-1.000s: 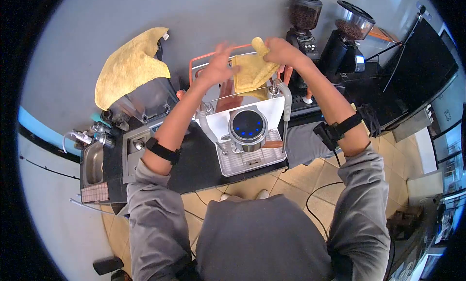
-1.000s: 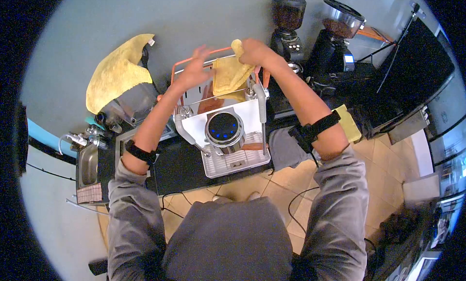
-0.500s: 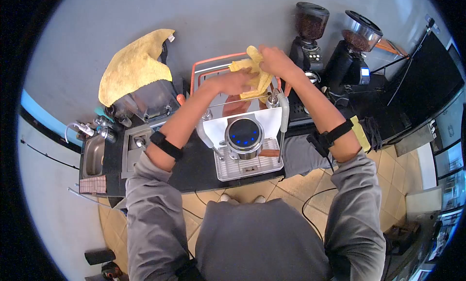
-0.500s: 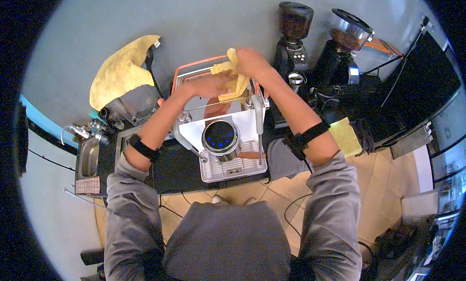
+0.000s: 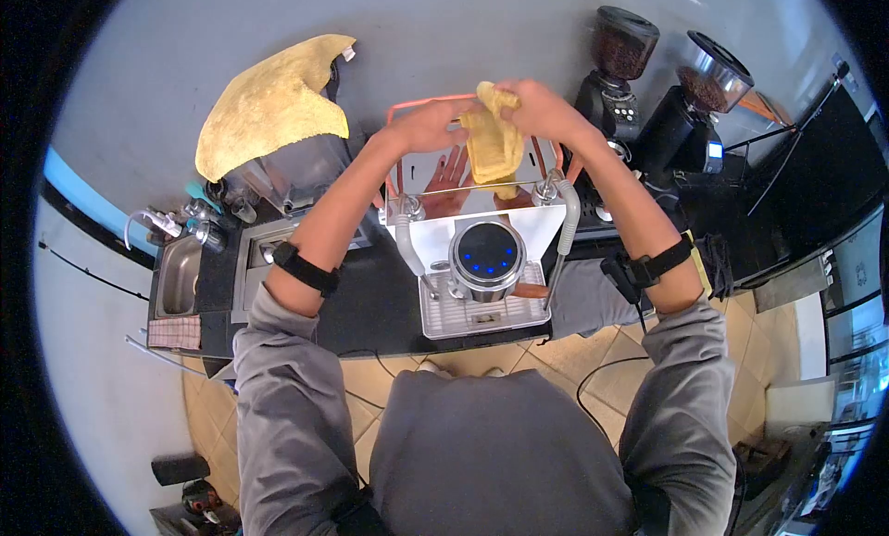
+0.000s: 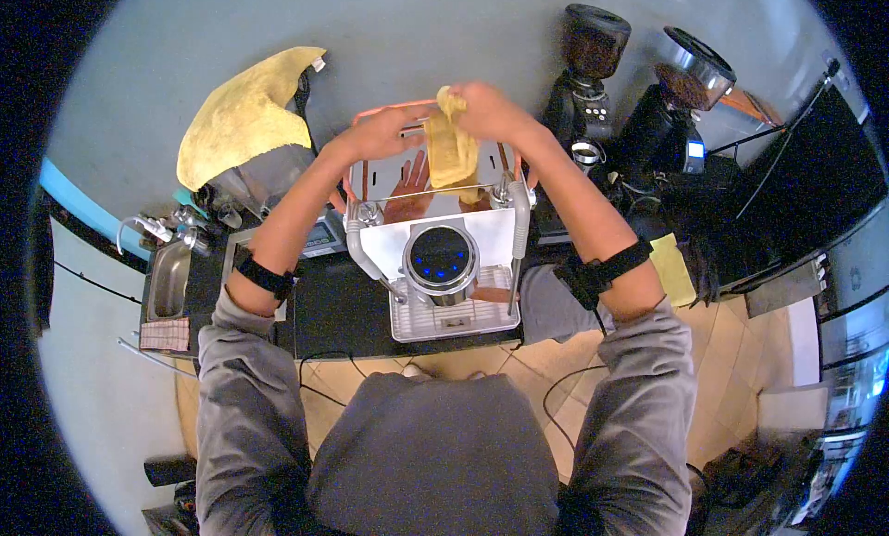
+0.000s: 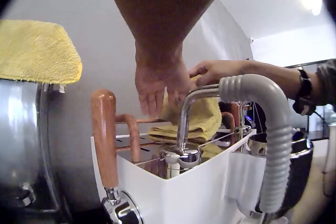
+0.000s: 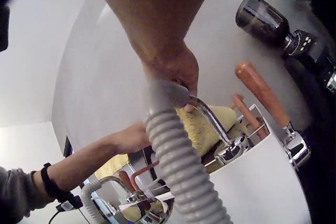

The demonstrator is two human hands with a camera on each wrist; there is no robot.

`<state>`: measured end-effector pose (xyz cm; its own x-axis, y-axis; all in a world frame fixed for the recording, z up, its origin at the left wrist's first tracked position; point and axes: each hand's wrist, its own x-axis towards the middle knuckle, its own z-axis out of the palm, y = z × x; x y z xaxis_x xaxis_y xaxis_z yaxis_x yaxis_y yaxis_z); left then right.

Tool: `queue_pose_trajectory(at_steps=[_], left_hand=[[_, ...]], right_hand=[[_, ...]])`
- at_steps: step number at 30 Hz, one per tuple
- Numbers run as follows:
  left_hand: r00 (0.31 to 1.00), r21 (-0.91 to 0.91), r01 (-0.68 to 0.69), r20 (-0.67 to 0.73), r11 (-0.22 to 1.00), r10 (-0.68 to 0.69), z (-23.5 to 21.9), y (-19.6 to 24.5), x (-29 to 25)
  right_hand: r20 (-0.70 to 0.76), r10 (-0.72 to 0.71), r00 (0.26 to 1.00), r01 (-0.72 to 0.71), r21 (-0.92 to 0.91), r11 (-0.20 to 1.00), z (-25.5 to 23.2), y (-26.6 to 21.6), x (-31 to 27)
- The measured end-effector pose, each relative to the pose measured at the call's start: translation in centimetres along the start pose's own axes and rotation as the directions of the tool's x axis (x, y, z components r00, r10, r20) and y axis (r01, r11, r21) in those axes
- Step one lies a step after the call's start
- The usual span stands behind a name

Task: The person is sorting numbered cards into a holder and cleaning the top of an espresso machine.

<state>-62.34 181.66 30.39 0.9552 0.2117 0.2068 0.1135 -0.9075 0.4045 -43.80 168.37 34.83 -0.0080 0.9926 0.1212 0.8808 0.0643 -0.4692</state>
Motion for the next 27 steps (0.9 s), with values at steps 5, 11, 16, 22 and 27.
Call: queue_pose_trajectory(at_steps=[5,11,16,22,27], left_hand=[[0.983,-0.218,0.178,-0.014,0.960,-0.185,-0.7,2.7,0.0],[0.969,-0.170,0.174,-0.145,0.970,-0.199,-0.4,3.6,0.4],[0.912,-0.152,0.263,-0.284,0.953,-0.297,-1.3,2.3,0.5],[0.882,-0.428,-0.012,-0.431,0.904,-0.192,-2.2,1.1,1.1],[0.834,-0.699,0.011,-0.388,0.715,-0.392,-3.0,3.3,0.7]], right_hand=[[-0.198,0.004,0.980,0.112,0.570,0.814,-0.6,0.0,0.4],[-0.079,0.055,0.995,0.016,0.705,0.709,-1.3,-1.0,1.0],[-0.097,-0.140,0.985,0.170,0.550,0.817,-2.6,-0.1,1.0],[-0.314,-0.274,0.909,0.211,-0.220,0.952,-1.8,0.4,1.5],[-0.319,-0.377,0.870,0.343,-0.159,0.926,-0.8,0.2,1.5]])
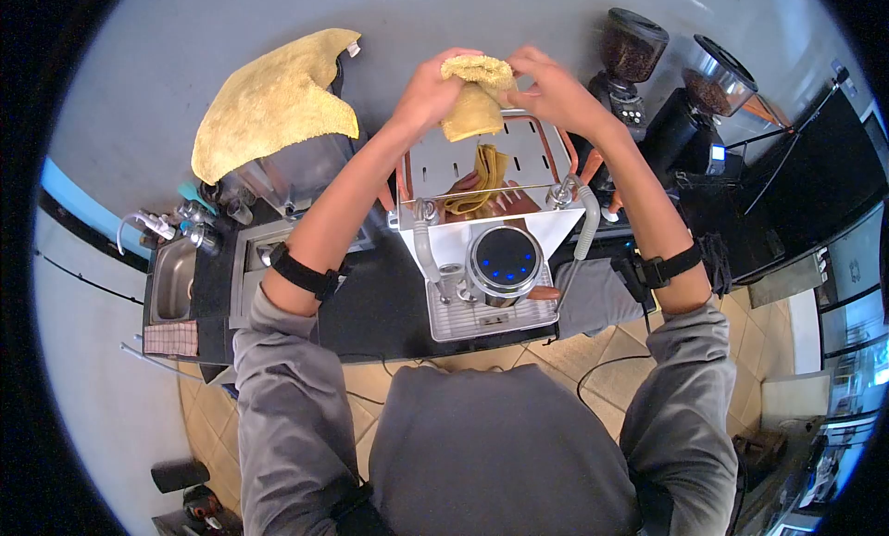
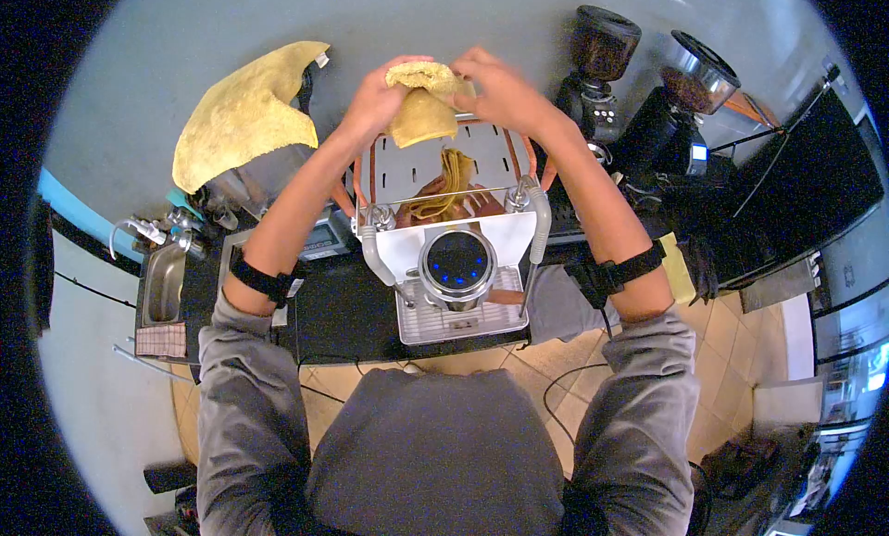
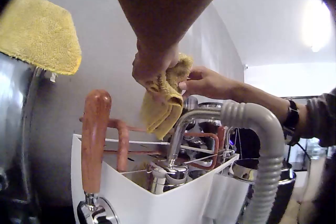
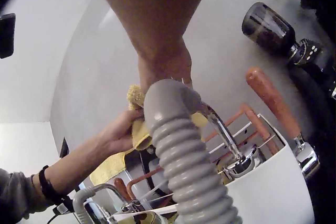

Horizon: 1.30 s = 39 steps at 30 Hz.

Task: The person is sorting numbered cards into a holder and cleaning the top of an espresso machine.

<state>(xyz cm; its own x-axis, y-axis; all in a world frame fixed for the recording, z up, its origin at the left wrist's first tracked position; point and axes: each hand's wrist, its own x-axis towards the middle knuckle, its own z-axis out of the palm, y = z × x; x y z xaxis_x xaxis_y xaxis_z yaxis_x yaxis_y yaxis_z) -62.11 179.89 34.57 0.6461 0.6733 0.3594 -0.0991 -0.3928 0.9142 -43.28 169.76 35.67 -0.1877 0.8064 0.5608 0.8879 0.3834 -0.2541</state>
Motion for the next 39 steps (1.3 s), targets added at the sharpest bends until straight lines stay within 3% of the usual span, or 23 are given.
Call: queue_pose_trajectory(at_steps=[2,4,8,11,13,15,16,17,18,19,20,21,22,24,25,27,31,33,37,39], left_hand=[[0.998,-0.057,0.050,0.026,0.997,-0.049,0.1,0.5,-0.3],[0.994,-0.112,0.099,0.056,0.989,-0.093,0.0,0.2,-0.3],[0.990,-0.121,0.031,0.138,0.992,-0.014,-0.5,0.1,-0.6],[0.990,-0.144,0.048,0.139,0.988,-0.028,-0.3,0.5,-1.0],[0.988,-0.168,0.077,0.142,0.983,-0.053,-0.1,0.5,-1.0],[0.996,0.091,-0.005,0.094,0.996,-0.004,0.2,0.1,-0.9],[0.995,0.091,-0.004,0.095,0.996,-0.005,0.1,-0.6,-0.6],[0.986,0.232,-0.127,0.133,0.964,0.098,-0.2,-1.4,-0.3],[0.964,0.363,-0.250,0.184,0.898,0.194,-0.2,-0.8,-0.4],[0.963,0.362,-0.251,0.184,0.898,0.195,-0.1,-0.2,-0.7],[0.966,0.557,-0.228,0.231,0.798,0.114,0.0,0.3,-1.1],[0.966,0.725,-0.209,0.257,0.657,0.024,0.2,1.1,-1.7],[0.967,0.725,-0.208,0.254,0.657,0.026,0.3,0.7,-2.0],[0.890,0.617,-0.398,0.440,0.679,0.121,0.7,-1.0,-2.5],[0.890,0.618,-0.397,0.439,0.679,0.120,1.0,-1.5,-2.9],[0.737,0.513,-0.423,0.675,0.747,-0.047,1.8,-2.7,-3.6],[0.688,0.513,-0.441,0.720,0.737,-0.090,2.6,-4.7,-4.5],[0.653,0.510,-0.443,0.747,0.737,-0.124,2.5,-4.9,-4.1],[0.684,0.553,-0.449,0.718,0.702,-0.128,2.2,-5.5,-2.9],[0.765,0.687,-0.471,0.631,0.553,-0.132,2.1,-5.9,-3.1]], right_hand=[[0.174,0.042,0.984,-0.070,0.154,0.986,0.2,-0.6,-0.2],[0.197,0.041,0.979,-0.074,0.162,0.984,0.4,-0.5,-0.5],[0.274,0.083,0.958,-0.146,0.219,0.965,0.1,-0.5,-0.9],[0.247,0.151,0.957,-0.229,0.329,0.916,0.1,-1.0,-1.1],[0.200,0.140,0.970,-0.191,0.265,0.945,0.5,-0.5,-1.2],[0.154,0.126,0.980,-0.155,0.197,0.968,0.6,0.1,-1.3],[0.113,0.052,0.992,-0.061,0.077,0.995,0.5,0.5,-1.3],[0.082,-0.027,0.996,0.031,-0.048,0.998,0.4,0.8,-1.5],[0.082,-0.026,0.996,0.030,-0.048,0.998,0.2,0.7,-1.6],[0.069,0.064,0.996,-0.059,-0.066,0.996,0.0,0.5,-1.8],[0.053,0.151,0.987,-0.146,-0.083,0.986,-0.2,0.4,-1.8],[0.053,0.148,0.988,-0.143,-0.085,0.986,-0.3,0.7,-1.9],[0.022,0.161,0.987,-0.160,-0.036,0.986,-0.2,1.0,-2.2],[-0.010,0.173,0.985,-0.172,0.013,0.985,0.2,2.1,-2.7],[0.068,0.117,0.991,-0.121,0.055,0.991,0.5,2.8,-3.0],[0.143,0.058,0.988,-0.073,0.103,0.992,1.0,3.9,-3.8],[0.228,0.091,0.969,-0.128,0.154,0.980,1.4,3.9,-5.2],[0.221,0.219,0.950,-0.260,0.179,0.949,1.1,3.4,-5.4],[0.266,0.306,0.914,-0.351,0.143,0.925,0.5,2.8,-4.8],[0.227,0.345,0.911,-0.391,0.201,0.898,0.8,2.8,-4.8]])
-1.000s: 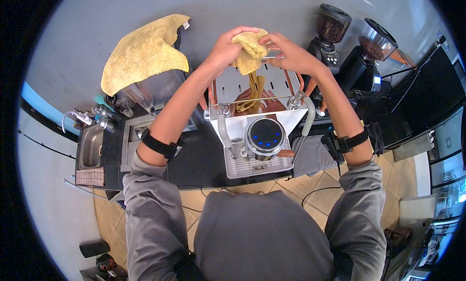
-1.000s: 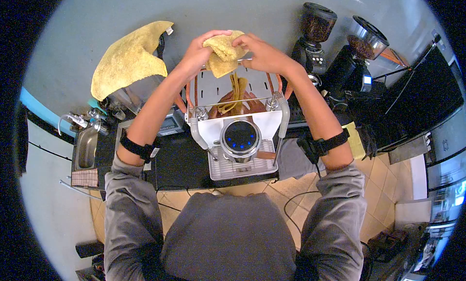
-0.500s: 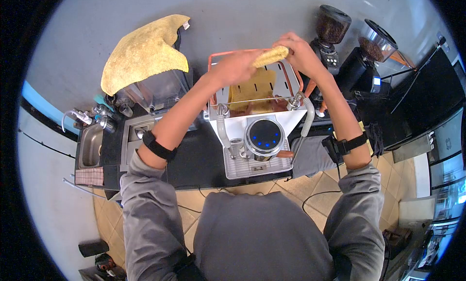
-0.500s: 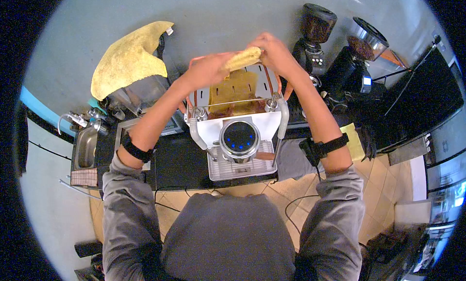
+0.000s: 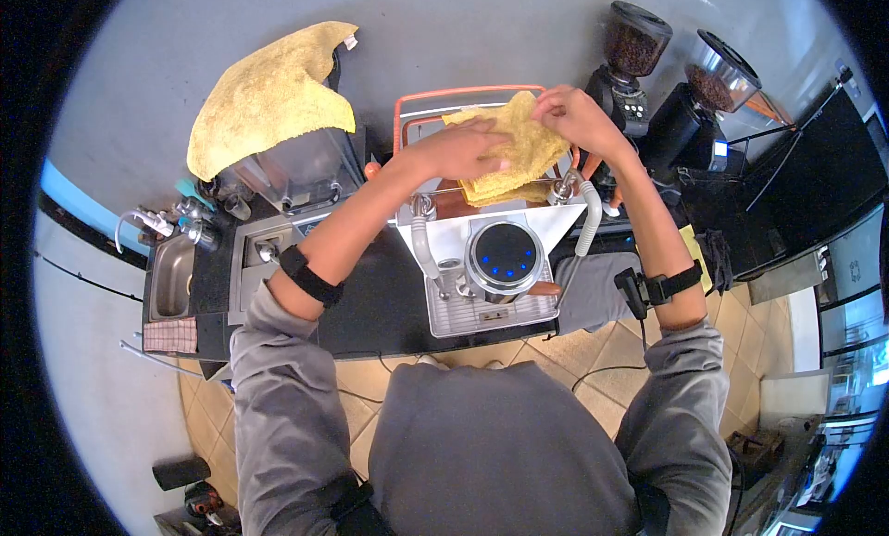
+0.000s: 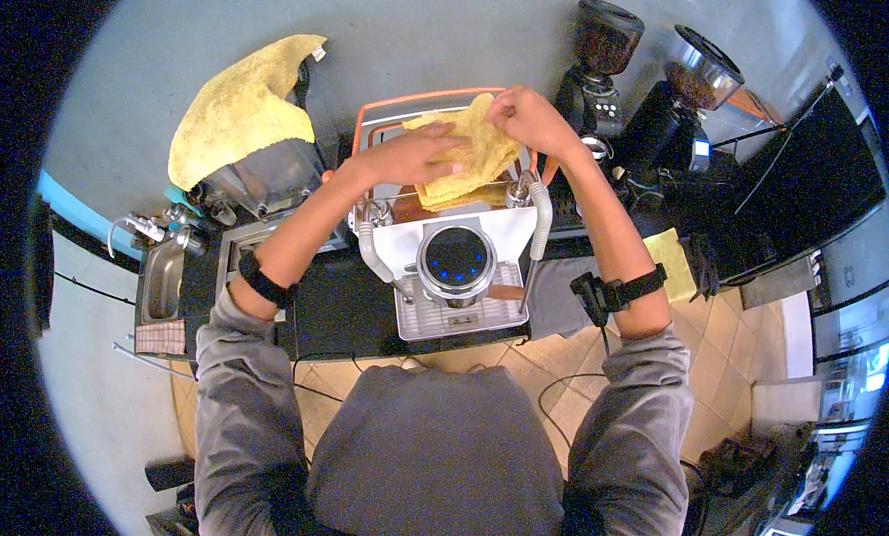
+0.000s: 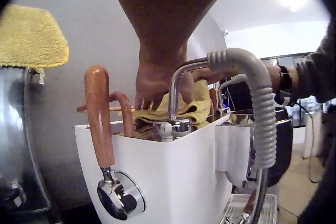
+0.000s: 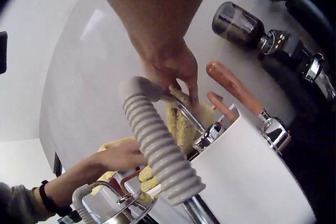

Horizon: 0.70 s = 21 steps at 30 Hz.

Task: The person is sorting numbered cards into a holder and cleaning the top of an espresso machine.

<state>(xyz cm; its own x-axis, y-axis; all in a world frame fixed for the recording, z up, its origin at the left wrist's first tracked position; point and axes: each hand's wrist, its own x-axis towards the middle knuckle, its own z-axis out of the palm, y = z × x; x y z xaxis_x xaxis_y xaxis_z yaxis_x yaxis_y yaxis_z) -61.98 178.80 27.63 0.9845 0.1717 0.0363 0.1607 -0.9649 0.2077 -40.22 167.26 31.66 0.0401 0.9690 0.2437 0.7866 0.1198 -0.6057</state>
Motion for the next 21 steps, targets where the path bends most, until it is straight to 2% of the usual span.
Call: queue_pose_trajectory(at_steps=[4,6,7,9,10,12,13,15,16,18,19,21], left_hand=[[0.996,0.039,0.076,0.037,0.996,-0.077,0.2,0.3,-0.7],[0.996,0.020,-0.010,-0.093,1.000,0.012,-0.2,-0.3,-0.8],[0.996,0.018,-0.010,-0.091,1.000,0.011,-0.4,-0.6,-0.8],[0.986,0.035,0.025,-0.167,0.999,-0.019,-1.2,-1.6,-0.7],[0.986,0.033,0.028,-0.168,0.999,-0.022,-1.7,-2.0,-0.7],[0.956,-0.053,0.139,-0.254,0.989,-0.148,-2.5,-2.7,-1.0],[0.956,-0.053,0.140,-0.253,0.989,-0.149,-2.8,-2.8,-1.2],[0.884,-0.035,0.240,-0.406,0.970,-0.233,-3.3,-2.9,-1.6],[0.885,-0.035,0.240,-0.404,0.970,-0.233,-3.6,-3.1,-1.7],[0.849,-0.179,0.291,-0.405,0.940,-0.340,-4.2,-3.5,-1.7],[0.850,-0.180,0.291,-0.403,0.940,-0.340,-4.5,-3.6,-1.8],[0.771,-0.170,0.202,-0.579,0.965,-0.264,-5.1,-3.6,-2.0]], right_hand=[[-0.087,-0.036,0.996,0.029,-0.085,0.996,0.5,0.6,0.6],[-0.111,0.073,0.991,-0.087,-0.125,0.988,0.0,0.5,0.9],[-0.109,0.076,0.991,-0.089,-0.124,0.988,0.0,0.4,0.8],[-0.281,0.021,0.959,-0.071,-0.167,0.983,0.0,0.3,0.7],[-0.278,0.021,0.960,-0.070,-0.167,0.983,0.1,0.3,0.8],[-0.256,-0.105,0.961,0.041,-0.247,0.968,0.4,0.1,1.1],[-0.255,-0.106,0.961,0.041,-0.246,0.968,0.6,-0.1,1.4],[-0.230,-0.128,0.965,0.083,-0.196,0.977,1.0,-1.0,2.3],[-0.231,-0.127,0.965,0.082,-0.194,0.978,0.9,-1.7,2.7],[-0.296,-0.216,0.931,0.203,-0.073,0.976,0.3,-3.2,3.5],[-0.295,-0.214,0.931,0.202,-0.073,0.977,-0.1,-4.0,3.6],[-0.380,-0.173,0.908,0.231,0.112,0.966,-0.7,-5.3,3.7]])
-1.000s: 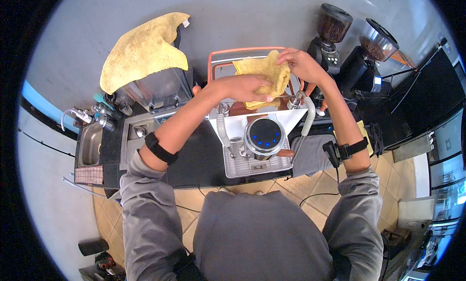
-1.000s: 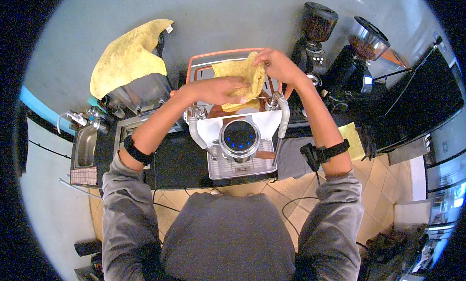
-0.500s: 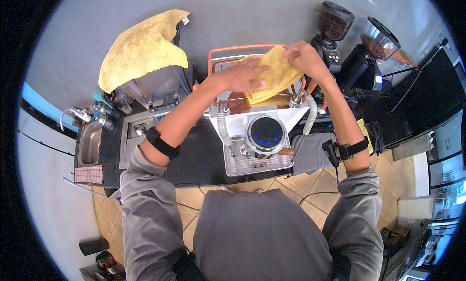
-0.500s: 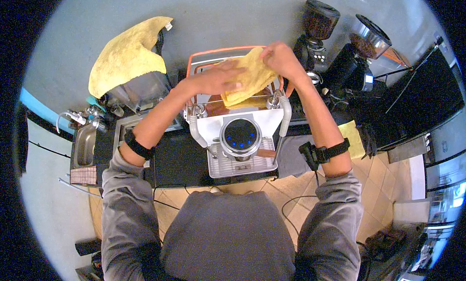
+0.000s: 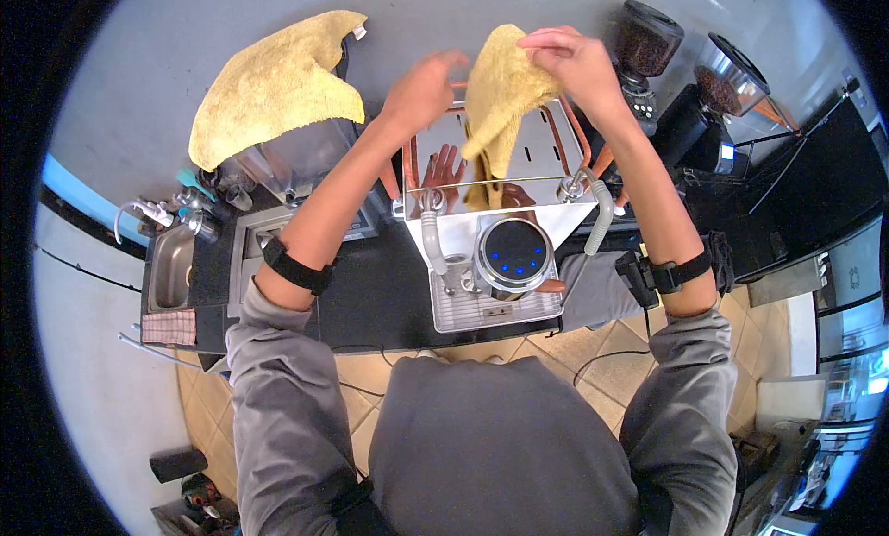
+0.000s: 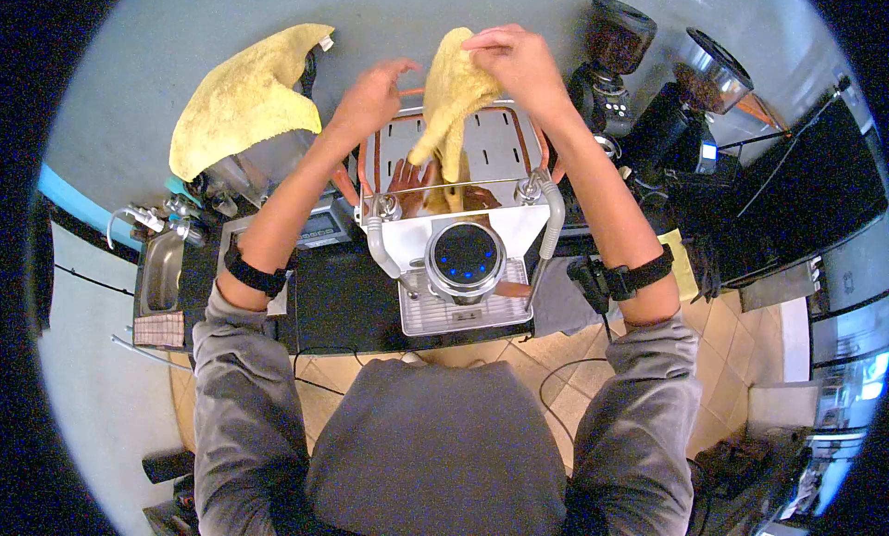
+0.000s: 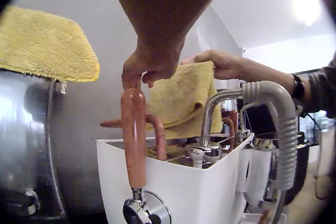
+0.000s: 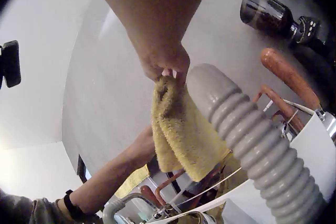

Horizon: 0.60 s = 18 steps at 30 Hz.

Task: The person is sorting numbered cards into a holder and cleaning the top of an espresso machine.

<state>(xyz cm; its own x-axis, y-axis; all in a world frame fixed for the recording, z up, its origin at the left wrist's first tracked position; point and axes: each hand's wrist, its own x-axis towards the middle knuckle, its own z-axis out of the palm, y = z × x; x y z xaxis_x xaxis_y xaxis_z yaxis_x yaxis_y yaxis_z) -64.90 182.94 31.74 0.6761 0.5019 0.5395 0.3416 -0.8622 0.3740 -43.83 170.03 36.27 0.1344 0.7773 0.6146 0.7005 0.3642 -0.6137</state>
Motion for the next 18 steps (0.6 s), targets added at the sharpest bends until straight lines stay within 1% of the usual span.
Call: queue_pose_trajectory(at_steps=[1,3,4,5,6,7,8,9,10,12,16,17,18], left_hand=[[1.000,-0.001,0.005,-0.002,1.000,-0.005,-0.2,0.0,0.0],[0.996,0.002,-0.004,-0.084,1.000,0.004,-0.5,0.1,0.0],[0.996,0.003,-0.001,-0.088,1.000,0.001,-0.4,0.0,0.0],[0.996,0.012,-0.045,-0.075,0.999,0.045,-0.3,-0.1,-0.1],[0.994,0.021,-0.090,-0.061,0.996,0.091,-0.1,-0.2,-0.1],[0.994,0.021,-0.089,-0.063,0.996,0.090,0.0,-0.1,-0.1],[0.997,-0.007,-0.077,0.031,0.997,0.078,0.2,0.1,-0.3],[0.990,-0.035,-0.063,0.127,0.997,0.067,0.4,0.2,-0.4],[0.990,-0.036,-0.064,0.126,0.997,0.068,0.5,0.3,-0.4],[0.973,-0.037,-0.086,0.211,0.996,0.092,1.0,0.4,-0.5],[0.961,-0.028,-0.072,0.265,0.997,0.076,1.6,0.8,-0.4],[0.965,-0.037,-0.020,0.261,0.999,0.029,1.6,1.1,-0.5],[0.966,-0.047,0.033,0.258,0.998,-0.020,1.6,1.4,-0.7]], right_hand=[[0.005,-0.001,1.000,0.001,0.000,1.000,0.0,0.1,-0.1],[-0.006,0.132,0.991,-0.131,0.090,0.987,-0.3,1.0,-0.8],[0.001,0.175,0.985,-0.175,0.021,0.984,-0.2,1.8,-1.3],[0.004,0.170,0.985,-0.171,0.020,0.985,-0.3,2.6,-2.0],[0.043,0.251,0.967,-0.248,-0.062,0.967,-0.4,3.4,-2.7],[0.075,0.333,0.940,-0.320,-0.147,0.936,-0.5,4.0,-3.4],[0.075,0.332,0.940,-0.318,-0.148,0.936,-0.6,4.7,-3.9],[0.044,0.258,0.965,-0.242,-0.221,0.945,-0.6,4.8,-4.4],[0.020,0.181,0.983,-0.167,-0.294,0.941,-0.7,5.1,-4.6],[0.009,0.174,0.985,-0.162,-0.313,0.936,-1.1,5.2,-4.6],[0.014,0.182,0.983,-0.167,-0.325,0.931,-1.4,5.1,-4.3],[0.012,0.185,0.983,-0.171,-0.327,0.930,-1.4,5.2,-4.1],[0.046,0.238,0.970,-0.219,-0.254,0.942,-1.3,4.7,-3.8]])
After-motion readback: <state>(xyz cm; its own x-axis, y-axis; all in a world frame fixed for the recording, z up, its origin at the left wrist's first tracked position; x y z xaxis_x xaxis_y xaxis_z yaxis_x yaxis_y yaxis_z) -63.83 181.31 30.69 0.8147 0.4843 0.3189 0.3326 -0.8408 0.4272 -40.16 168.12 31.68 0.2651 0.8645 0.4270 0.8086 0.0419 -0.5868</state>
